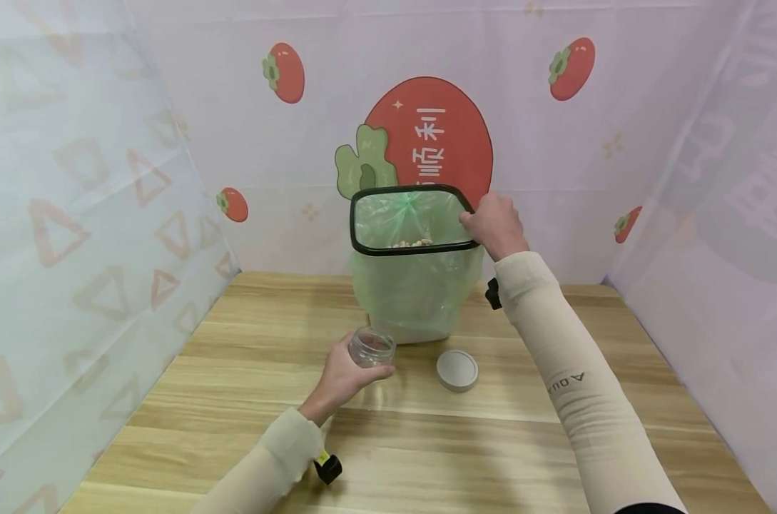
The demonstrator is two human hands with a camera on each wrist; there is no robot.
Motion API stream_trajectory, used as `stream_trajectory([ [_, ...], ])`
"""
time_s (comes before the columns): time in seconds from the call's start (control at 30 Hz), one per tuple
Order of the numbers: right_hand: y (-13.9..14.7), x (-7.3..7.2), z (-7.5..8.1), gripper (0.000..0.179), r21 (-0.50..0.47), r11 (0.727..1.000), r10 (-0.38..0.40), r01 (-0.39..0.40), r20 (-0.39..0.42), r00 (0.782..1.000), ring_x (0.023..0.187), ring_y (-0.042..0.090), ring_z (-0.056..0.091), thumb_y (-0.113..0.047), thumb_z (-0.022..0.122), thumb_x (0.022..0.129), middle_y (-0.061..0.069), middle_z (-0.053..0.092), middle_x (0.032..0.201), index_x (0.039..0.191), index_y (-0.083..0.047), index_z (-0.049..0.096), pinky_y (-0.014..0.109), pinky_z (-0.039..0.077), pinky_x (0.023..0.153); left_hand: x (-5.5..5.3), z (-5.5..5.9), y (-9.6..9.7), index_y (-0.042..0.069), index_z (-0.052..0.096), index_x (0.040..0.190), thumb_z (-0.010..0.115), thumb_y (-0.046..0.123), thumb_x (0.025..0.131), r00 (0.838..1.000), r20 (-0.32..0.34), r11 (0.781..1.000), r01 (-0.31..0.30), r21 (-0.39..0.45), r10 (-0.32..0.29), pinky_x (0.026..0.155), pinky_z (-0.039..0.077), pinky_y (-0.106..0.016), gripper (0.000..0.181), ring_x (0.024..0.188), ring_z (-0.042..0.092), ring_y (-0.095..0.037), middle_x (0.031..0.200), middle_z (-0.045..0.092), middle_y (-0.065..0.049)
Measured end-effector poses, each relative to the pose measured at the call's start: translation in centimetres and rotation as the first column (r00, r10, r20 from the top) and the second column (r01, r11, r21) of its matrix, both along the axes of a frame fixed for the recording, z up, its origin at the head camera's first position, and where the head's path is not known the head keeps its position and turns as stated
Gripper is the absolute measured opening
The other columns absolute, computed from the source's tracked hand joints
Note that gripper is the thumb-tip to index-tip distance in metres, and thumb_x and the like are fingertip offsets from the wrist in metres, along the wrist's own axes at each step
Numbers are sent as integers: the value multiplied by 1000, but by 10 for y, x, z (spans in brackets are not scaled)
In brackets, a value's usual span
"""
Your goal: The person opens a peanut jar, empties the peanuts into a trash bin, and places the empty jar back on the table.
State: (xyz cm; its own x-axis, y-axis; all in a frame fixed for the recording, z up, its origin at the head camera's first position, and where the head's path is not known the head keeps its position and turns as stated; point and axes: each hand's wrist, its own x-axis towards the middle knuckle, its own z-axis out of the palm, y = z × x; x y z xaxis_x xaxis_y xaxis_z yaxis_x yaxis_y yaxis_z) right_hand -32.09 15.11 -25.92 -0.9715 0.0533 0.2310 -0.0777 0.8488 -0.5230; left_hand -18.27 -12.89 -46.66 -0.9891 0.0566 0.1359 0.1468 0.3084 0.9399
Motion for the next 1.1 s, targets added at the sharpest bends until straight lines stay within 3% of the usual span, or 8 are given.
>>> stream_trajectory([
  [0.17, 0, 1, 0, 33, -3, 1000, -1, 1, 9, 1000, 78, 29, 59, -33, 60, 104, 12, 59, 87, 91, -3, 62, 38, 48, 65, 1, -6, -1, 6, 63, 133, 97, 24, 73, 1000, 31, 1000, -5, 16, 5, 83, 59, -32, 71, 99, 70, -20, 116, 73, -10],
  [0.53, 0, 2, 2, 35, -19, 1000, -1, 1, 43, 999, 86, 30, 60, -34, 58, 104, 15, 62, 97, 105, 1, 63, 41, 50, 72, 0, -10, -2, 6, 63, 133, 97, 24, 71, 997, 71, 999, -27, 18, 26, 84, 58, -31, 73, 99, 70, -19, 115, 73, -10],
  [1.1, 0, 2, 2, 38, -27, 1000, -7, 9, 46, 999, 91, 32, 61, -35, 58, 105, 17, 65, 104, 112, 2, 62, 43, 53, 77, 3, -25, -6, 7, 64, 131, 95, 27, 76, 995, 104, 1000, 6, 19, -8, 89, 59, -33, 67, 103, 71, -20, 118, 73, -10],
])
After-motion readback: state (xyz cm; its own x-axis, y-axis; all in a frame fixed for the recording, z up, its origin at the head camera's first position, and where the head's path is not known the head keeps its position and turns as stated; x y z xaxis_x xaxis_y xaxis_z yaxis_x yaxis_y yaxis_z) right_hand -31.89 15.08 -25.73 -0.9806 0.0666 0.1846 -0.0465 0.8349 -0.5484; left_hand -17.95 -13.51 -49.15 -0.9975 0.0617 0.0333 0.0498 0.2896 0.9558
